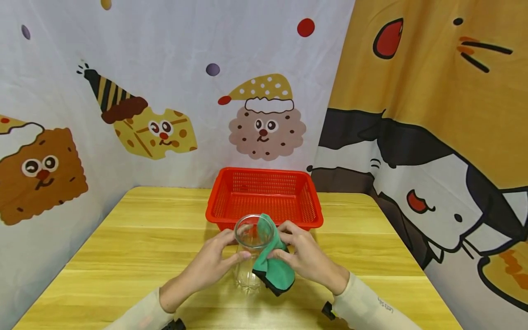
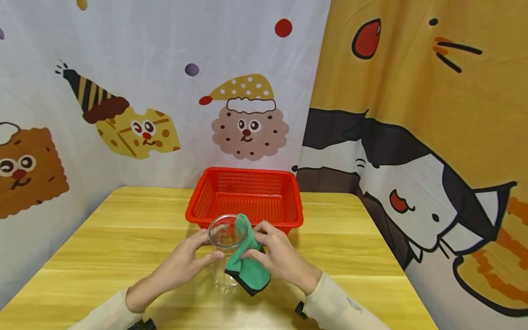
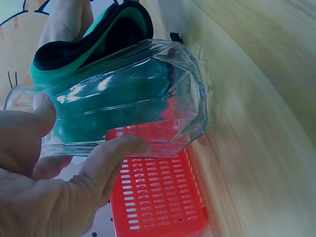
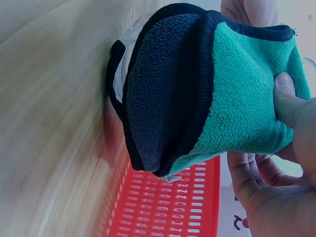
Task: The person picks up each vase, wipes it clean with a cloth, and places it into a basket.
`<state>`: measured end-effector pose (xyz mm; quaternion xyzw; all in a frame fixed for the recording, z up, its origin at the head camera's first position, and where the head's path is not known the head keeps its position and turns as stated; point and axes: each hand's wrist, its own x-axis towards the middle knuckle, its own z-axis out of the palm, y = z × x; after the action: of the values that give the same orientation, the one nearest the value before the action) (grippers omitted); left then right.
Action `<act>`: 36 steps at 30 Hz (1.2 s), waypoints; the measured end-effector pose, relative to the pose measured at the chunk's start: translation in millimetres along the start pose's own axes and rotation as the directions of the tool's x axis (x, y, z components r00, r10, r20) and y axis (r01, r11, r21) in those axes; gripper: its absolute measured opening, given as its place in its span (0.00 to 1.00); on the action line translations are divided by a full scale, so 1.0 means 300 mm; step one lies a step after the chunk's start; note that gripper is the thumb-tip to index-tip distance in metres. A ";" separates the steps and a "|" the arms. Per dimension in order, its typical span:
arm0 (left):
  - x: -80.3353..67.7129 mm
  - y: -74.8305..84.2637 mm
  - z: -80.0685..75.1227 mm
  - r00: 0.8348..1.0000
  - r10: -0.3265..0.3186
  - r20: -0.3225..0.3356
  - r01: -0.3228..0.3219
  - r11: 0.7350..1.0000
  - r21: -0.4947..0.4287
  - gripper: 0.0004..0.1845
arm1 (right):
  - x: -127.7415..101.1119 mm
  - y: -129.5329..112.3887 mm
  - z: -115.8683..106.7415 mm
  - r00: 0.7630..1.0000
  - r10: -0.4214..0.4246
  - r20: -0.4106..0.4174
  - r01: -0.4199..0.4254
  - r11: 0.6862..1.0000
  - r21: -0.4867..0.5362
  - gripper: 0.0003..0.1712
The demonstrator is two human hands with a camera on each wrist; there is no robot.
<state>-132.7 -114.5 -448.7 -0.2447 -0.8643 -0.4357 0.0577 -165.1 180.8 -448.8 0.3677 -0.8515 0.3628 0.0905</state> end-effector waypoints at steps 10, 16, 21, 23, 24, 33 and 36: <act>0.003 -0.003 -0.002 1.000 0.013 -0.007 -0.013 1.000 -0.019 0.29 | 0.000 0.009 0.003 0.998 0.017 0.053 -0.015 0.999 -0.034 0.12; 0.007 -0.007 0.005 1.000 -0.006 0.001 0.006 1.000 -0.015 0.28 | -0.010 0.023 0.007 0.993 0.057 0.107 -0.052 0.997 -0.052 0.08; 0.006 -0.011 0.009 1.000 -0.010 0.001 0.010 1.000 -0.018 0.27 | -0.012 0.028 0.012 0.992 0.049 0.114 -0.043 0.997 -0.058 0.07; 0.006 -0.011 0.009 1.000 -0.008 0.000 0.008 1.000 -0.021 0.28 | -0.012 0.029 0.012 0.993 0.045 0.109 -0.038 0.997 -0.062 0.07; 0.006 -0.011 0.009 1.000 -0.006 0.000 0.006 1.000 -0.023 0.28 | -0.012 0.029 0.012 0.993 0.042 0.108 -0.035 0.997 -0.064 0.07; 0.001 -0.006 0.002 1.000 0.021 -0.012 -0.021 1.000 -0.014 0.27 | -0.019 0.030 0.015 0.991 0.022 0.134 -0.010 0.996 -0.085 0.33; 0.000 -0.007 0.003 1.000 0.015 -0.012 -0.016 1.000 -0.010 0.28 | -0.017 0.029 0.016 0.991 0.004 0.133 0.008 0.996 -0.093 0.34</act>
<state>-133.6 -114.9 -450.9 -0.2492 -0.8598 -0.4410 0.0648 -166.8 184.5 -459.1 0.3873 -0.8712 0.2973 0.0507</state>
